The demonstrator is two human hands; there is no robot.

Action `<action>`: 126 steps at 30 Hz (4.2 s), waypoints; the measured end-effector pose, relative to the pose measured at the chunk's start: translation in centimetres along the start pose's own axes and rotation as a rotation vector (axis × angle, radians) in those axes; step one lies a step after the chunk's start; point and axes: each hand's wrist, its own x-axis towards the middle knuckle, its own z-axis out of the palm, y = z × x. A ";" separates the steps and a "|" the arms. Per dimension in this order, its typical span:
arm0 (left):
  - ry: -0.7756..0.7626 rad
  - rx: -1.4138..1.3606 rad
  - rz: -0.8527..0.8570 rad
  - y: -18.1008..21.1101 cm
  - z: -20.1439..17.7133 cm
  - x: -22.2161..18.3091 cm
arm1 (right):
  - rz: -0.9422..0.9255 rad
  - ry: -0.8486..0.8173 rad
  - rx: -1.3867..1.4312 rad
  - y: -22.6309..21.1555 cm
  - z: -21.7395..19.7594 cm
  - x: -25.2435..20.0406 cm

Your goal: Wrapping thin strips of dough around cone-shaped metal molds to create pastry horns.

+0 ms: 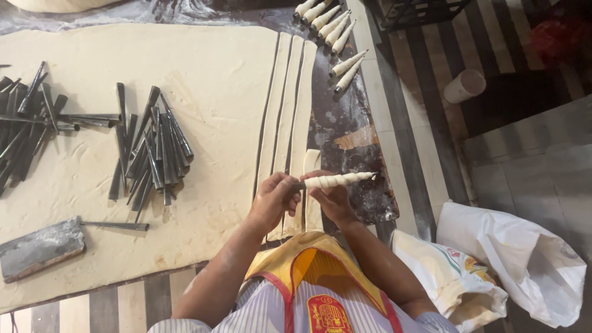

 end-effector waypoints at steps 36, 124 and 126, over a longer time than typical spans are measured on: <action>0.025 0.247 0.349 -0.8 0.9 -0.8 | 0.045 0.010 0.131 -0.9 1.1 0.3; 0.381 1.744 0.224 -4.6 12.9 30.9 | 0.697 0.494 0.794 8.5 -20.3 4.2; 0.413 1.769 0.468 -2.8 13.4 35.4 | 0.701 0.483 0.794 11.5 -22.2 3.0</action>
